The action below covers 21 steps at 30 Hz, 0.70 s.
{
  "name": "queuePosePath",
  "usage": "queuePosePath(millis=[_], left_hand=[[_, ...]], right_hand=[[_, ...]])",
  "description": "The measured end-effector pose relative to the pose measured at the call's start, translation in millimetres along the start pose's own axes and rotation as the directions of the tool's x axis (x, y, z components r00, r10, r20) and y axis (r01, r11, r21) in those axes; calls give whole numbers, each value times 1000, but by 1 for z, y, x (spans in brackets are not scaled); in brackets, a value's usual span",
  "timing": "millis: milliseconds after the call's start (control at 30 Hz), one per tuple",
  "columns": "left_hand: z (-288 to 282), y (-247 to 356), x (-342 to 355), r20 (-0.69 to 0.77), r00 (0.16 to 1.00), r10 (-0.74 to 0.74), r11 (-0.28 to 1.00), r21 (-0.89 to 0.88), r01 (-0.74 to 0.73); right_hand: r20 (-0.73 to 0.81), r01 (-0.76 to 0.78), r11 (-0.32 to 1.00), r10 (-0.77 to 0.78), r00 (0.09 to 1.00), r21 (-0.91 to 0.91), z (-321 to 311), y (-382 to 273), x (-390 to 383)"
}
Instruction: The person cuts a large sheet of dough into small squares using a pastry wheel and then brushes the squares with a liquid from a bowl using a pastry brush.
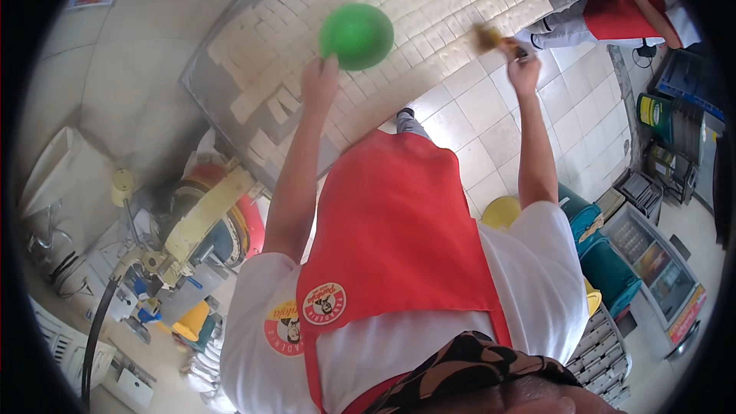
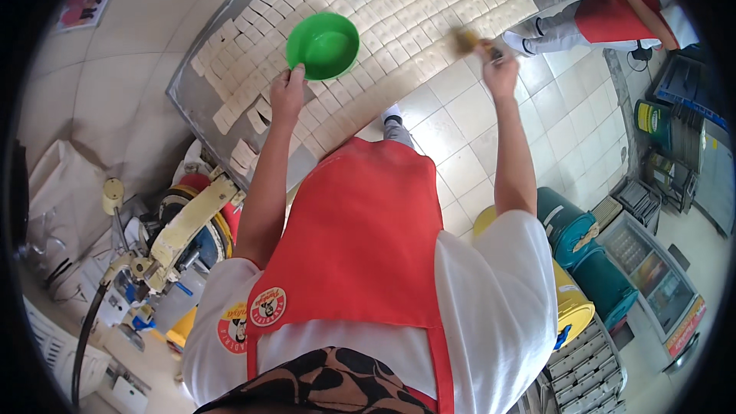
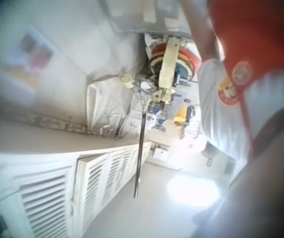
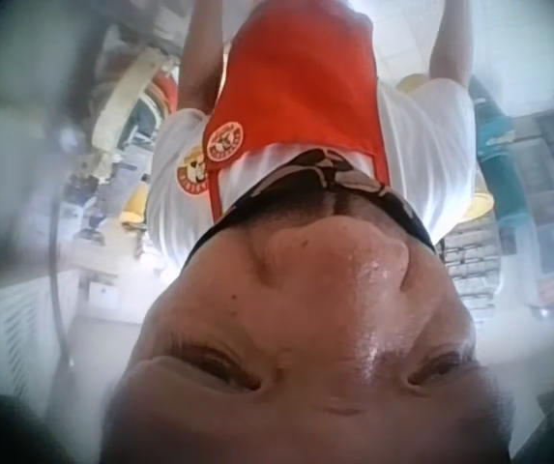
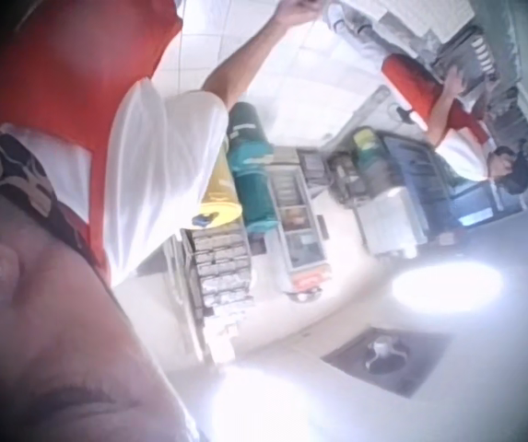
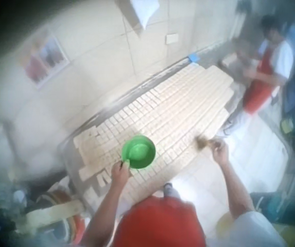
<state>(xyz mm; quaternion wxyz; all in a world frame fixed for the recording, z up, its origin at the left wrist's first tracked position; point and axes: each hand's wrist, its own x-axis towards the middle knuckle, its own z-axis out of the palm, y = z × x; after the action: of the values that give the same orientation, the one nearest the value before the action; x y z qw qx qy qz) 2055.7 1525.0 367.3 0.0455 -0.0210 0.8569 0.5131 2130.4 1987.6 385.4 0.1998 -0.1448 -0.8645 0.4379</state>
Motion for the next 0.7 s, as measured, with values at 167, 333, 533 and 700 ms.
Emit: queuePosePath(millis=[167,333,533,700], left_hand=[[-9,-4,-4,-24,998,-52,998,18,53],[-21,-7,-16,-21,996,-88,995,-45,87],[-31,-1,-19,-37,991,-126,991,-53,124],[-39,3,-35,-145,975,-166,970,-202,135]], right_hand=[[258,337,940,-337,906,45,42,-26,-30],[379,131,983,-170,910,126,30,-11,40],[185,442,826,-402,897,-349,58,28,60],[534,205,955,-290,794,214,63,-48,14]])
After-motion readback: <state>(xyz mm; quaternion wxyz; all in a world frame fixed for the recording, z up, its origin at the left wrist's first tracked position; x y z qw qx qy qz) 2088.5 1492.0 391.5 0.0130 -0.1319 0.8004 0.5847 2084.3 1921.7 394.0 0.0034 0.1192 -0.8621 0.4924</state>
